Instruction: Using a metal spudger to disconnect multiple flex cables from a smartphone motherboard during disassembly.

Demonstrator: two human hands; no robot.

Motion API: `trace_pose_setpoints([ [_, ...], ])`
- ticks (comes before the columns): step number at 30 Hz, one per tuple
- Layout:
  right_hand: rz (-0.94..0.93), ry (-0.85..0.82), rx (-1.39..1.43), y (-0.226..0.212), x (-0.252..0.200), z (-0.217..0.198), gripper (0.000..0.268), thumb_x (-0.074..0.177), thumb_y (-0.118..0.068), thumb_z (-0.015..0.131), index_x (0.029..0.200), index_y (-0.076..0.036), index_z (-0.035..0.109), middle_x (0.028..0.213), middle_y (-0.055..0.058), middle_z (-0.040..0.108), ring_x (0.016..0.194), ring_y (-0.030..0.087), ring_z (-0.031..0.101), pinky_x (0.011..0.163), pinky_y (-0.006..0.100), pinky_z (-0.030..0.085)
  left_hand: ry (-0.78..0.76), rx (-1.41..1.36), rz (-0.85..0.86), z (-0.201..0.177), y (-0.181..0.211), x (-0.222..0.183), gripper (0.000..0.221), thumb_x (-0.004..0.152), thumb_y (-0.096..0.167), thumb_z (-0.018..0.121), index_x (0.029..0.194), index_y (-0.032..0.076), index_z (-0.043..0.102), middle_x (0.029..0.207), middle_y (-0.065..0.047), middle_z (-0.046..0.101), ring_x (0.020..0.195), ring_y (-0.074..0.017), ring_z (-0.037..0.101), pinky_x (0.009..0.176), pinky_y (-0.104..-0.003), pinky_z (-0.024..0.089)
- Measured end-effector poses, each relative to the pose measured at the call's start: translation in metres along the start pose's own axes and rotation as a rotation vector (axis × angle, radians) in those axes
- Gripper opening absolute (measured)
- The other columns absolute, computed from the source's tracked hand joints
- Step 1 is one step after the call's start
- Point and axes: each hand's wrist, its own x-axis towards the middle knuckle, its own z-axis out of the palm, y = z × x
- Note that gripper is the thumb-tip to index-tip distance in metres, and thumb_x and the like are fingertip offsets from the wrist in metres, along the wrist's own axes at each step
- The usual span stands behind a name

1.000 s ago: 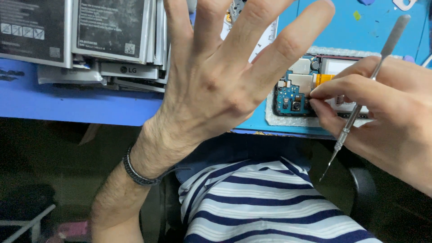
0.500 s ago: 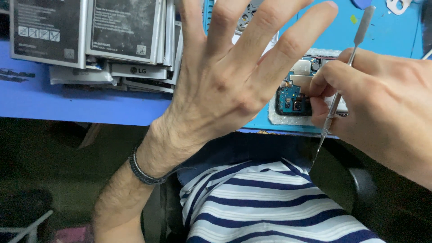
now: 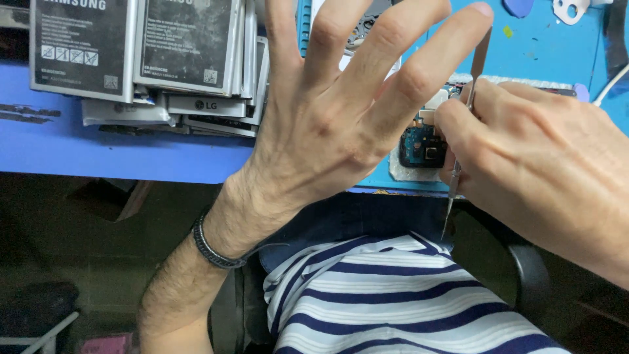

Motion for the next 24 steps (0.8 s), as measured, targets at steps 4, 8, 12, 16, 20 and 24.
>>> trace_pose_setpoints([
  [4, 0.014, 0.086, 0.060, 0.001, -0.014, 0.005, 0.010, 0.089, -0.028, 0.064, 0.096, -0.026, 0.057, 0.096, 0.000, 0.062, 0.096, 0.027, 0.074, 0.061, 0.048, 0.059, 0.001, -0.015, -0.007, 0.001, 0.000, 0.000, 0.021, 0.123, 0.022, 0.060, 0.144, 0.021, 0.058, 0.139, 0.002, 0.071, 0.127, -0.0258, 0.057, 0.110, -0.065, 0.050],
  [8, -0.111, 0.274, 0.589, 0.044, -0.026, 0.037, 0.009, 0.103, -0.007, 0.074, 0.099, -0.008, 0.066, 0.095, 0.014, 0.063, 0.082, 0.032, 0.063, 0.078, 0.045, 0.050, -0.020, -0.050, 0.007, 0.001, -0.003, 0.001, 0.021, 0.123, 0.017, 0.059, 0.143, 0.020, 0.063, 0.139, -0.002, 0.068, 0.125, -0.0283, 0.056, 0.109, -0.066, 0.048],
  [12, 0.232, -0.296, 0.644, 0.193, -0.006, 0.193, 0.019, 0.085, -0.022, 0.082, 0.102, -0.016, 0.087, 0.096, 0.004, 0.087, 0.082, 0.016, 0.084, 0.062, 0.027, 0.069, 0.076, -0.220, 0.073, 0.006, -0.004, 0.004, 0.015, 0.117, -0.001, 0.062, 0.113, 0.007, 0.074, 0.121, -0.010, 0.064, 0.123, -0.0313, 0.053, 0.104, -0.061, 0.045],
  [16, 0.344, -0.225, 0.638, 0.077, -0.023, 0.047, 0.026, 0.086, -0.038, 0.074, 0.093, -0.018, 0.090, 0.078, 0.003, 0.082, 0.074, 0.015, 0.073, 0.065, 0.030, 0.067, -0.083, -0.315, 0.162, 0.007, -0.003, 0.003, 0.030, 0.107, 0.010, 0.101, 0.114, 0.000, 0.074, 0.114, -0.011, 0.068, 0.126, -0.0362, 0.061, 0.112, -0.068, 0.040],
  [20, 0.109, 0.237, 0.862, 0.047, -0.029, 0.034, 0.017, 0.099, -0.014, 0.084, 0.106, -0.003, 0.072, 0.087, 0.010, 0.056, 0.059, 0.017, 0.042, 0.055, 0.030, 0.037, -0.277, -0.314, 0.108, 0.000, 0.011, 0.005, 0.068, 0.098, 0.045, 0.113, 0.125, -0.002, 0.073, 0.123, -0.013, 0.066, 0.140, -0.0423, 0.057, 0.120, -0.082, 0.026],
  [24, -0.086, 0.345, 0.698, 0.040, -0.009, 0.029, 0.012, 0.105, -0.010, 0.082, 0.103, -0.005, 0.071, 0.090, 0.006, 0.068, 0.079, 0.022, 0.063, 0.070, 0.037, 0.048, -0.335, -0.334, 0.076, 0.004, 0.013, -0.001, 0.093, 0.092, 0.061, 0.107, 0.138, -0.011, 0.071, 0.134, -0.018, 0.066, 0.151, -0.0459, 0.046, 0.119, -0.089, 0.015],
])
